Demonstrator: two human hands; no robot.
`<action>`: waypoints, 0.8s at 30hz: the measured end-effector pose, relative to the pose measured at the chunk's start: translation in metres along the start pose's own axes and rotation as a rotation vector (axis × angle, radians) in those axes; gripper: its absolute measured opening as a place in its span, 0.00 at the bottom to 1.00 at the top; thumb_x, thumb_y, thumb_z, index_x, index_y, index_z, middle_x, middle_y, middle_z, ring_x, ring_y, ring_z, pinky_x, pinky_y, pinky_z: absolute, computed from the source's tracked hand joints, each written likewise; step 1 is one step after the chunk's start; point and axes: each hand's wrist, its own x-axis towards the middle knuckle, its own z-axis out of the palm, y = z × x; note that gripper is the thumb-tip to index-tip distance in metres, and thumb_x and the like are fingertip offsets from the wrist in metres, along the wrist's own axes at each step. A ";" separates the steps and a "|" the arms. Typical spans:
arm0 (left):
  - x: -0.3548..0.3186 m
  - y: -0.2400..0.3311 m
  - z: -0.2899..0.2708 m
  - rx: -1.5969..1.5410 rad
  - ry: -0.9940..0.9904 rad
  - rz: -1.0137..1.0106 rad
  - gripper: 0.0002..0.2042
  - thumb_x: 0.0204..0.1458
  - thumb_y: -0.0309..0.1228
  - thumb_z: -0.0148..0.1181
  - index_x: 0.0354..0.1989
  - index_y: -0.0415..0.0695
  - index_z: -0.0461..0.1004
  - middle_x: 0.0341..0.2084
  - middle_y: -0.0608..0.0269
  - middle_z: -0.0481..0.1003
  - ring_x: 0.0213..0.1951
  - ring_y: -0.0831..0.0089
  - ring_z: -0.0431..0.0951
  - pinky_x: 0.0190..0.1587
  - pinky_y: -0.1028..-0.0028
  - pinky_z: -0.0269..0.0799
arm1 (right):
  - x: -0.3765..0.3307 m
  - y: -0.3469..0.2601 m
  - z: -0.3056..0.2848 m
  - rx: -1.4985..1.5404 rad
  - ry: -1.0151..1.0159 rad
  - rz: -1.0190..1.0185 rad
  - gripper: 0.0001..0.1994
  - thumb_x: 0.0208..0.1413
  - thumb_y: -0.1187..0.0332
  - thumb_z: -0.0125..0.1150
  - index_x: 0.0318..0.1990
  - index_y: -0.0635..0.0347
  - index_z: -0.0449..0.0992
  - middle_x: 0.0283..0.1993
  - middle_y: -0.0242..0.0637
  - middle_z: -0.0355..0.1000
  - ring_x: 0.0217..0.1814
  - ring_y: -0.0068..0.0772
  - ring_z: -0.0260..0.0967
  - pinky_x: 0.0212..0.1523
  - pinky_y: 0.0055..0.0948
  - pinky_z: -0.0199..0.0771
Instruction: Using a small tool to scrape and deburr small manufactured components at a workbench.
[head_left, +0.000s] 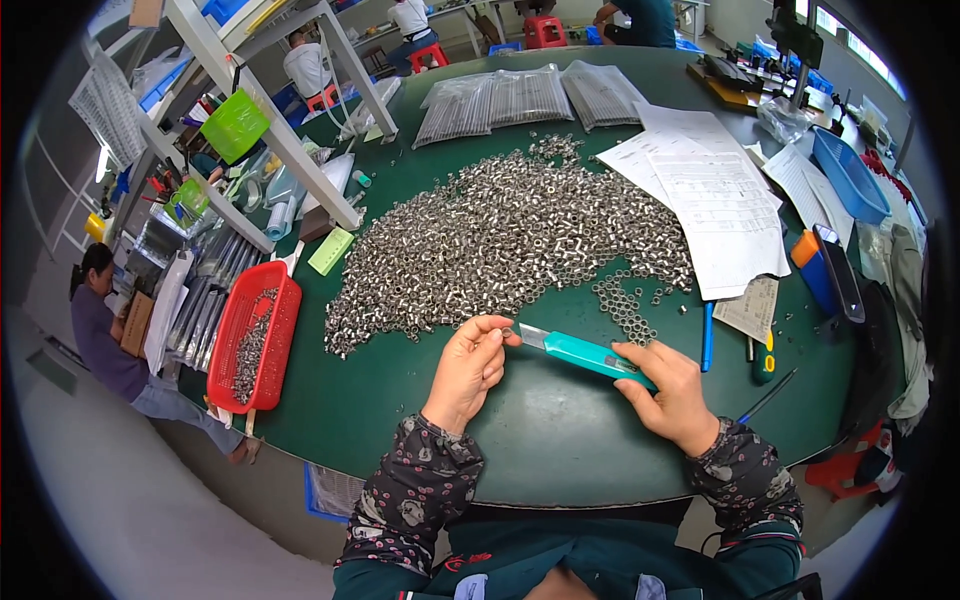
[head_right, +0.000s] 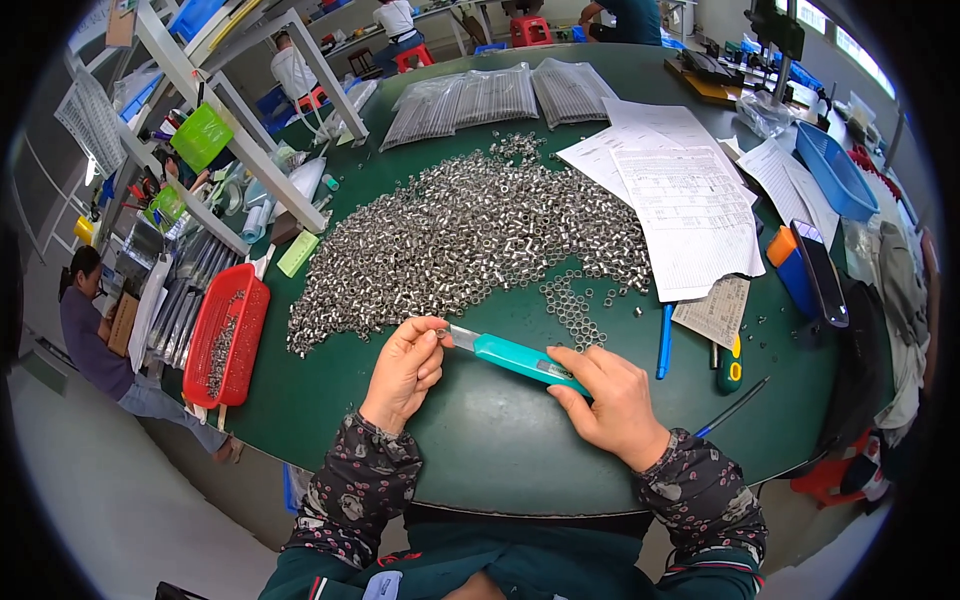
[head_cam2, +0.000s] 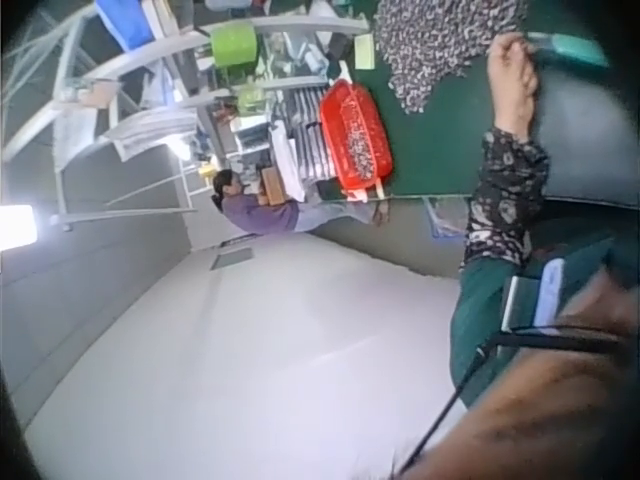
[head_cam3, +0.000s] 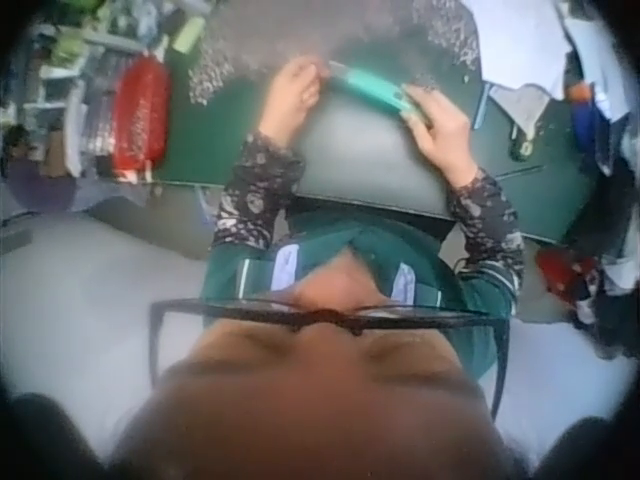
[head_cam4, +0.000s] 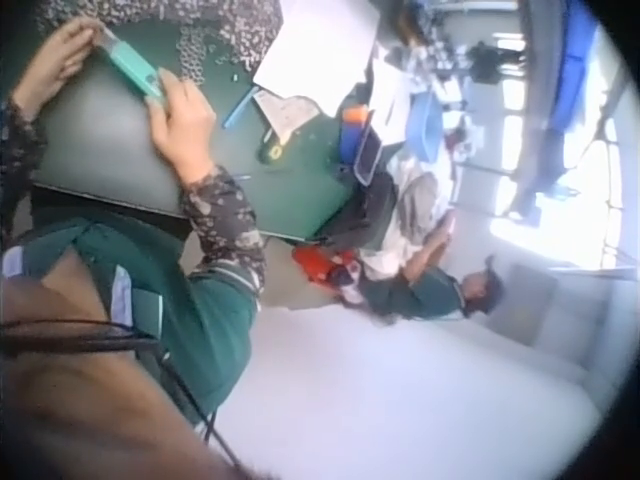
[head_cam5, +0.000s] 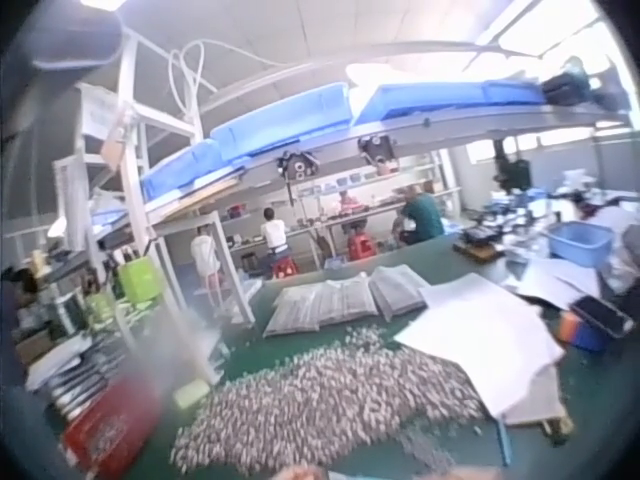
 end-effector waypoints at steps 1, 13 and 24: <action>0.001 0.000 -0.001 -0.011 -0.007 -0.001 0.07 0.54 0.25 0.45 0.39 0.40 0.65 0.28 0.61 0.69 0.14 0.90 0.55 0.13 0.90 0.49 | 0.000 0.000 0.000 0.000 0.000 -0.001 0.15 0.40 0.70 0.60 0.40 0.60 0.71 0.22 0.38 0.63 0.20 0.38 0.61 0.21 0.30 0.62; 0.000 -0.003 -0.003 -0.068 -0.042 -0.049 0.05 0.53 0.25 0.47 0.37 0.40 0.66 0.24 0.66 0.67 0.14 0.90 0.54 0.12 0.90 0.47 | 0.000 0.001 0.002 0.049 -0.088 0.026 0.15 0.42 0.68 0.58 0.40 0.59 0.71 0.23 0.39 0.64 0.21 0.39 0.62 0.22 0.32 0.63; -0.002 -0.001 0.000 -0.027 -0.059 -0.122 0.05 0.53 0.29 0.47 0.30 0.41 0.66 0.17 0.70 0.64 0.12 0.90 0.53 0.12 0.89 0.46 | 0.000 -0.001 -0.001 -0.009 -0.102 -0.004 0.15 0.40 0.69 0.59 0.39 0.58 0.71 0.22 0.38 0.63 0.22 0.38 0.62 0.22 0.32 0.62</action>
